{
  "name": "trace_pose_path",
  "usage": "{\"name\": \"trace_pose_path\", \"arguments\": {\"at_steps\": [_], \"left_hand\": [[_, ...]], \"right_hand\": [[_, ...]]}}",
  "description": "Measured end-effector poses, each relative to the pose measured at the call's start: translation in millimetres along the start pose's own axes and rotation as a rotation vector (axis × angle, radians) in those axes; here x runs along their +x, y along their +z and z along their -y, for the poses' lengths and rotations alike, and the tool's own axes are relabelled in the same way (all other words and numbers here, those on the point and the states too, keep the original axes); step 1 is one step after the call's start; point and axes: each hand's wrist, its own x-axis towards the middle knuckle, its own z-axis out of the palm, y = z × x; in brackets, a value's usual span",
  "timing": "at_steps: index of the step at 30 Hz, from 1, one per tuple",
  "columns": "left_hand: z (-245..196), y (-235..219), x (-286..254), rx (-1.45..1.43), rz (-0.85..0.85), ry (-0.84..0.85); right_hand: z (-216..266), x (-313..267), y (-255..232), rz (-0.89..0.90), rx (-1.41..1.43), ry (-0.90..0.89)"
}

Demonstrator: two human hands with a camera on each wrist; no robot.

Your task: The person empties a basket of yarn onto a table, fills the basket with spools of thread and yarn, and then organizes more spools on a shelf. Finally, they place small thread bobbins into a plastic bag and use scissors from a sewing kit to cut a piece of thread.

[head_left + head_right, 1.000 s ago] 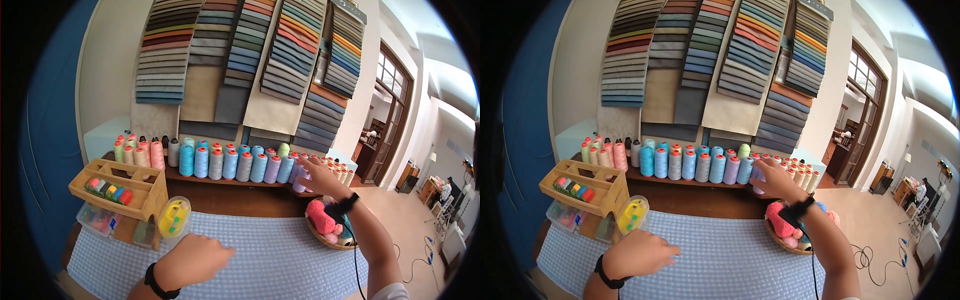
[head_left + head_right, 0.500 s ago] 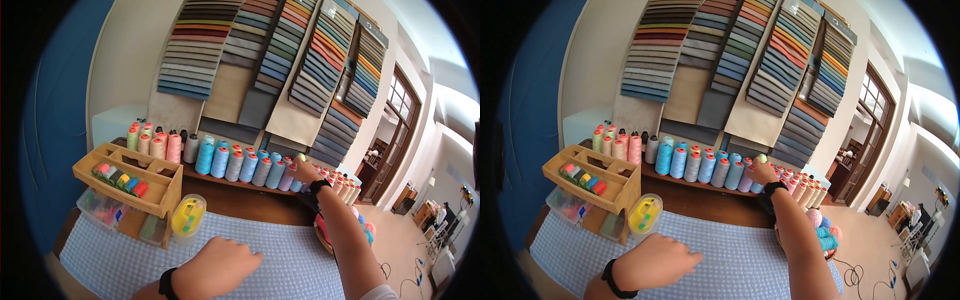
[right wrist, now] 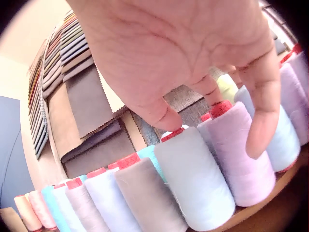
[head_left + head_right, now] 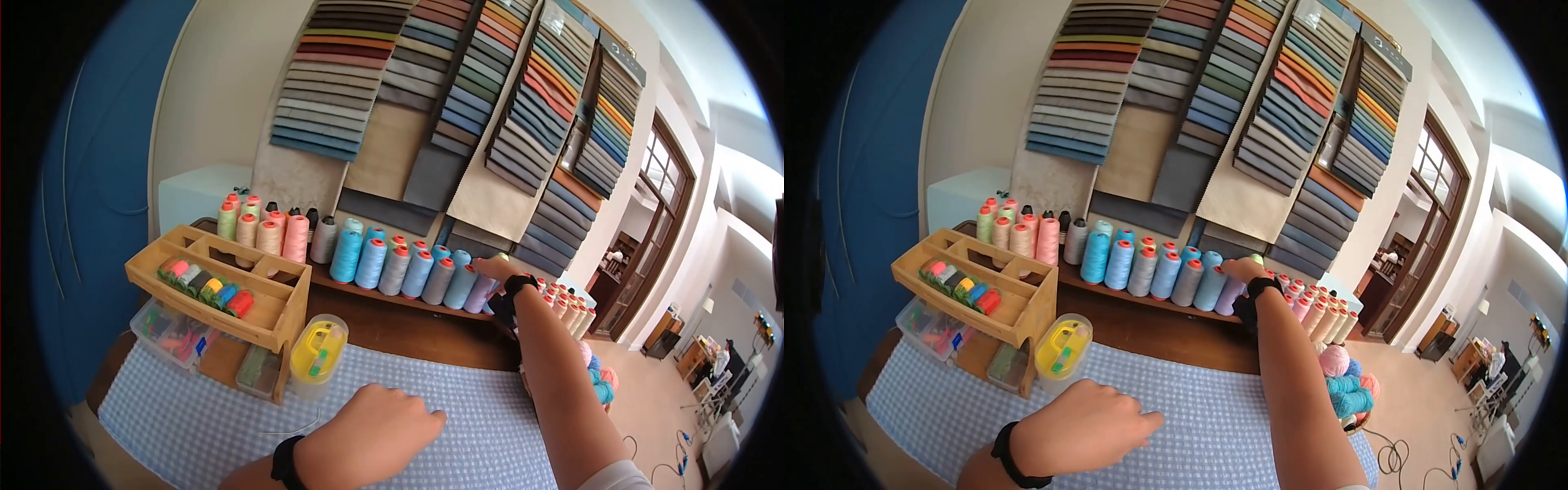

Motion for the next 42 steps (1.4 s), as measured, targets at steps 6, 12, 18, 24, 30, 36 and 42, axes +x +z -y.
{"name": "trace_pose_path", "arguments": {"at_steps": [6,12,18,24,30,36,42], "left_hand": [[0.6,0.5,-0.5,-0.002,-0.011,0.004],[-0.1,-0.7,-1.0,0.011,-0.021,0.01],[-3.5,-3.2,-1.9,-0.015,-0.022,0.025],[-5.4,-5.1,-4.0,0.005,-0.019,0.027],[3.7,-5.6,-16.4,0.008,-0.065,-0.016],[8.1,-13.8,-24.4,0.04,-0.111,-0.078],[1.6,-20.9,-22.6,0.035,-0.071,-0.097]], "right_hand": [[8.6,-3.9,-3.7,-0.005,-0.079,-0.117],[9.0,-18.7,-23.2,0.088,-0.121,-0.071],[-15.8,8.8,-21.7,0.099,-0.167,-0.106],[-10.1,-25.4,-18.7,0.097,-0.048,-0.105],[-1.6,-58.2,-46.1,0.292,-0.36,-0.328],[-22.9,-115.3,-34.5,0.372,-0.48,-0.624],[-44.0,-158.1,-14.9,0.472,-0.553,-0.559]]}}
